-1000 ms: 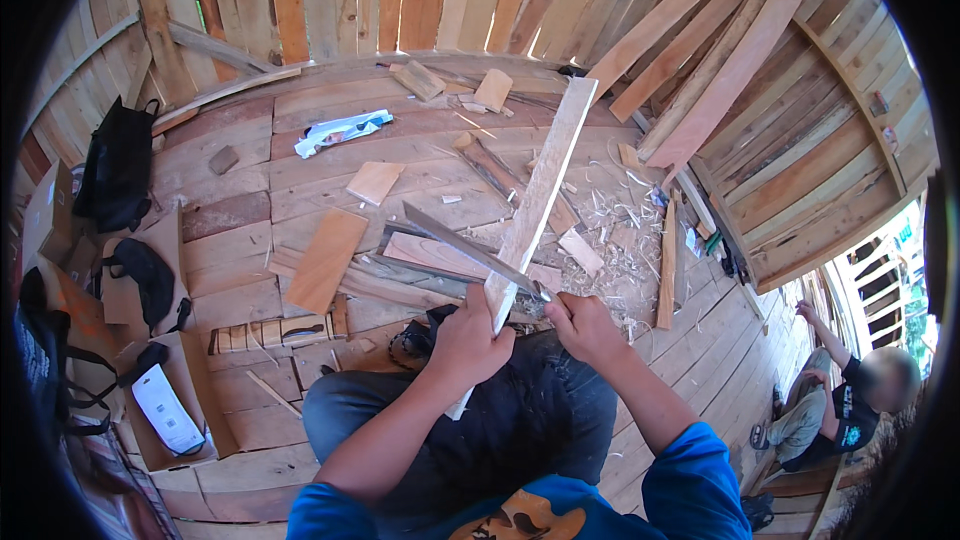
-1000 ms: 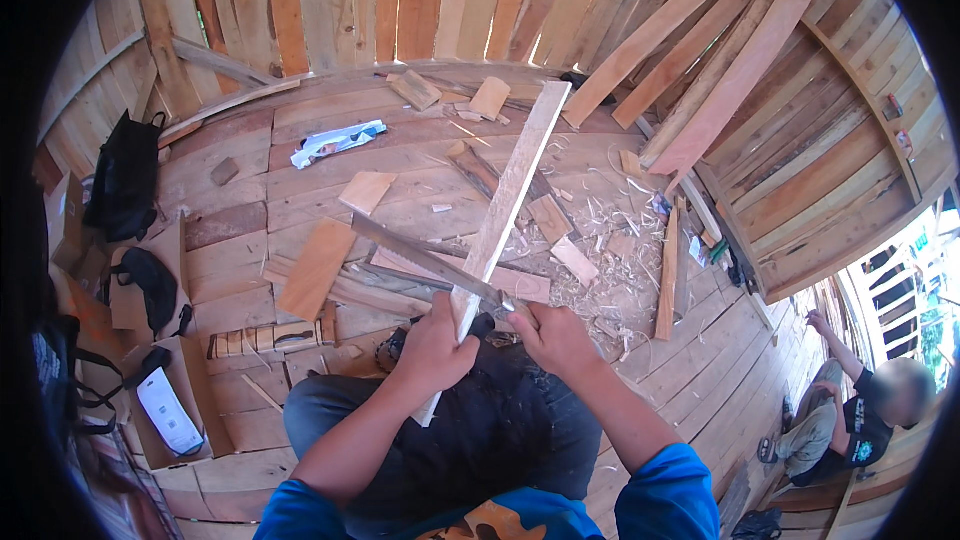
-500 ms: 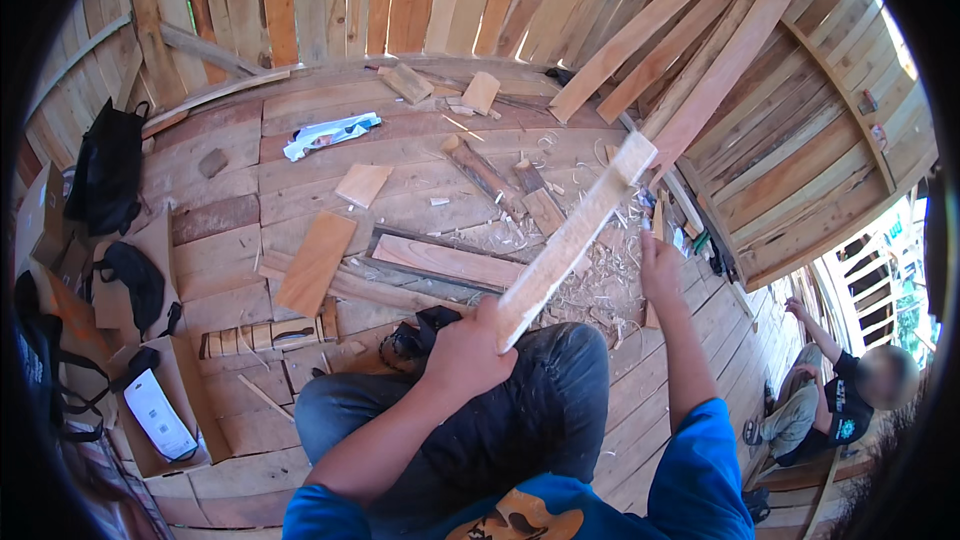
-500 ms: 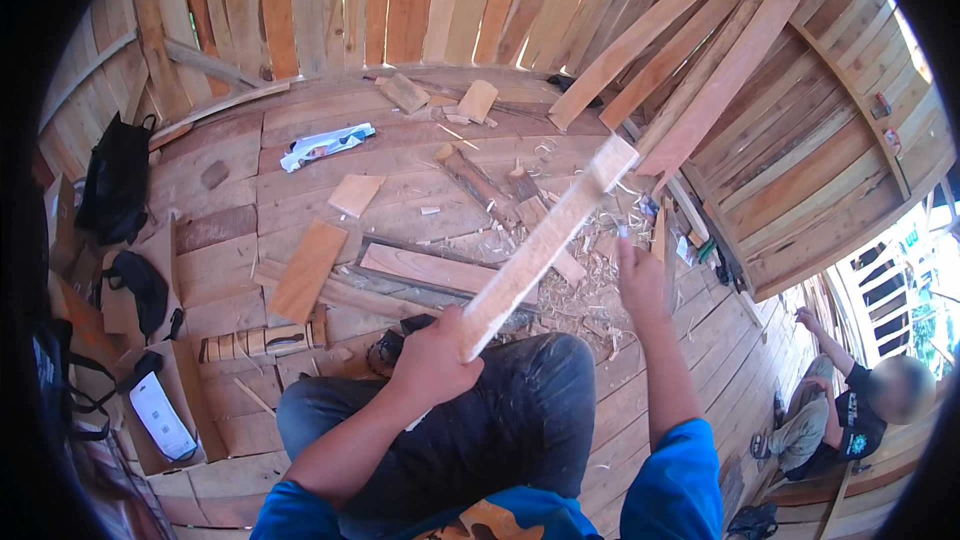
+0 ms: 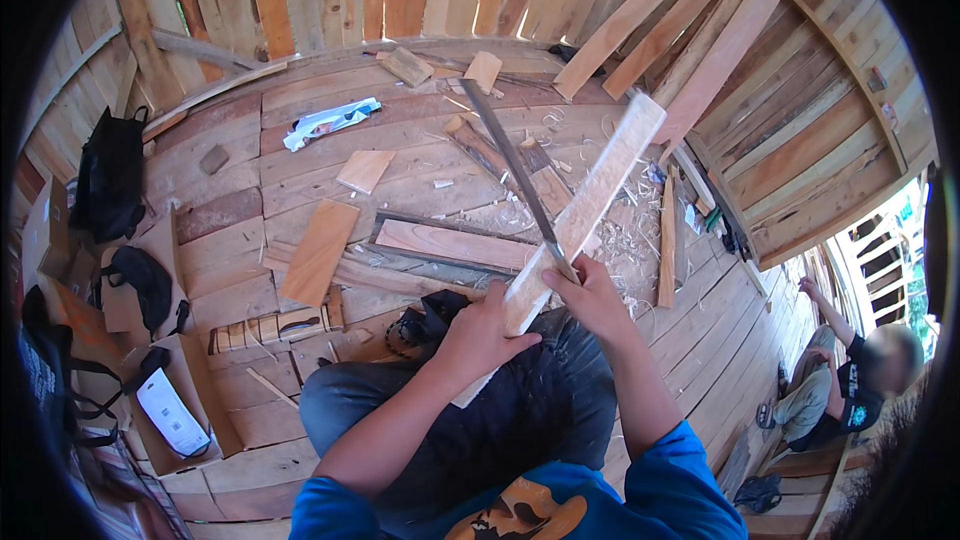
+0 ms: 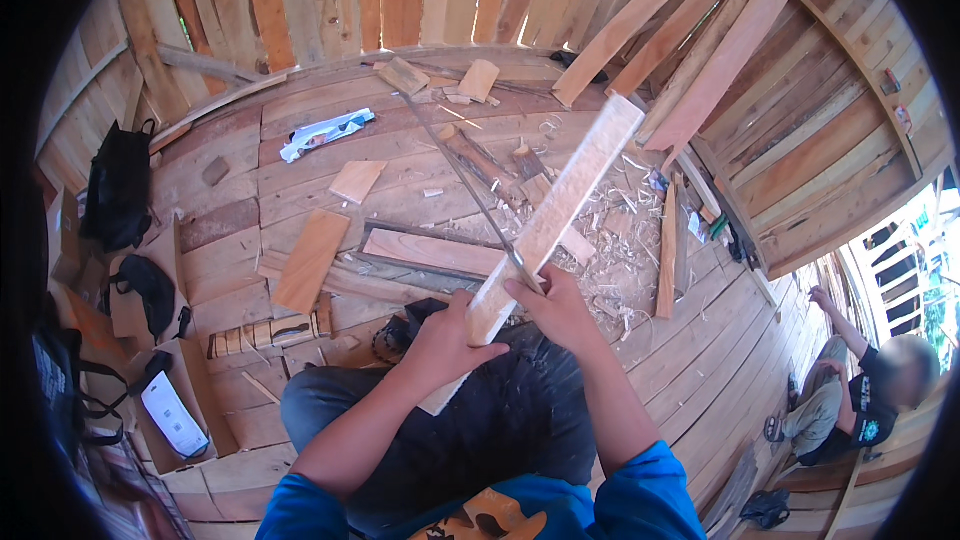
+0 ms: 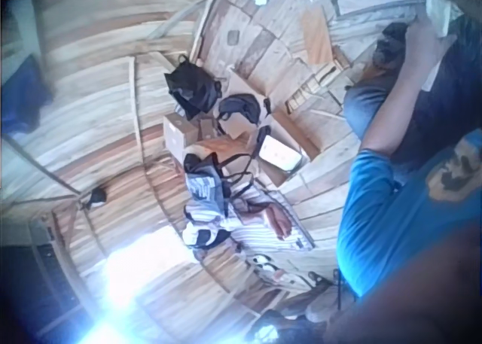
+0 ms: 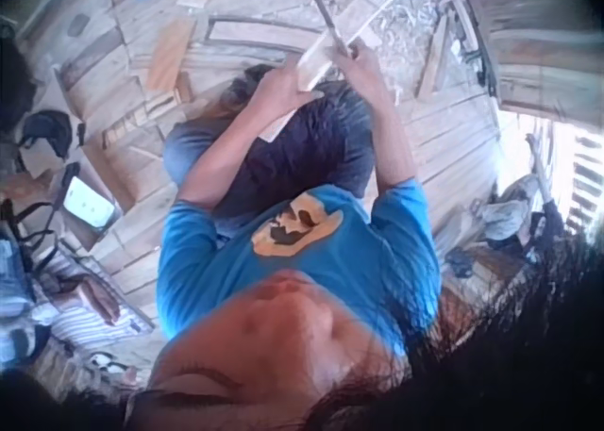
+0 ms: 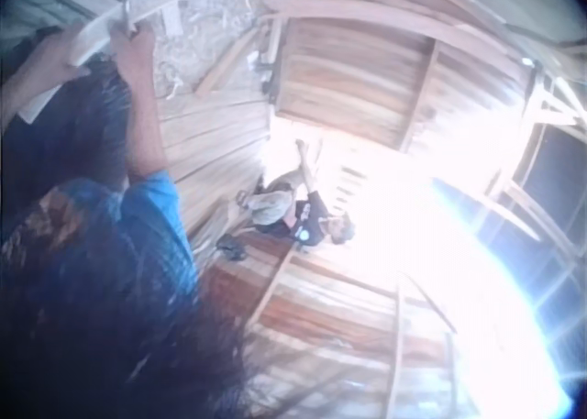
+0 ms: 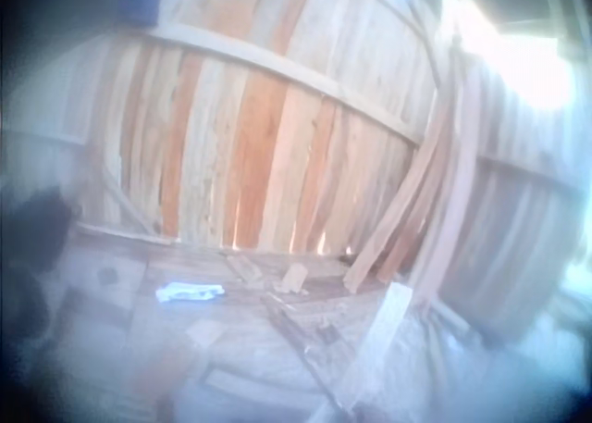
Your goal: The person saws through pieces of wood by hand while sitting on a wooden floor, handling a long piece and then a smaller strip.
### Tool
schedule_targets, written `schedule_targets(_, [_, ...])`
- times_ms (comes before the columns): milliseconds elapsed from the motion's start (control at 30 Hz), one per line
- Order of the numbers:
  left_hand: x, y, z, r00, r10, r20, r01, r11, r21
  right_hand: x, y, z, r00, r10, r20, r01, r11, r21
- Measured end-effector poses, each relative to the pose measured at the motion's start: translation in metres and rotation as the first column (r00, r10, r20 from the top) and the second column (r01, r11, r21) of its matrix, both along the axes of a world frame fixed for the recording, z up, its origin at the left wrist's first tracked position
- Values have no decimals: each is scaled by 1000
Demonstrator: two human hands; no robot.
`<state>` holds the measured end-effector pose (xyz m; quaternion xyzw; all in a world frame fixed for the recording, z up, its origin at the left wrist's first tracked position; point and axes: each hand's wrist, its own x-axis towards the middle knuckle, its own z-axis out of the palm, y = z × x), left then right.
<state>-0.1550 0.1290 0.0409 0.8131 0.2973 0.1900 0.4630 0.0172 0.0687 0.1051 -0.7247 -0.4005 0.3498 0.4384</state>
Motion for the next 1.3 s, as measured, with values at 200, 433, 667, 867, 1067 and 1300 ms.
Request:
schedule_targets(200, [10,4,-21,810,-158,564,505,677,-535,26,5,-15,990,-54,132,53,999,13])
schedule_targets(433, [9,-6,-22,747,-538,391,657,506,-559,29,-9,20,946,-293,140,260,942,211])
schedule_targets(667, [9,-6,-23,726,-504,468,680,422,-600,23,-17,30,967,-251,31,245,960,139])
schedule_targets(867, [11,-8,-18,776,-161,610,596,505,-624,14,-23,34,988,-152,9,149,978,144])
schedule_targets(1067, [16,-12,-17,740,113,663,435,672,-600,13,-43,37,993,-112,-30,113,993,31])
schedule_targets(1300, [17,-19,-15,715,261,648,288,735,-614,1,-53,13,998,58,34,-56,997,-54])
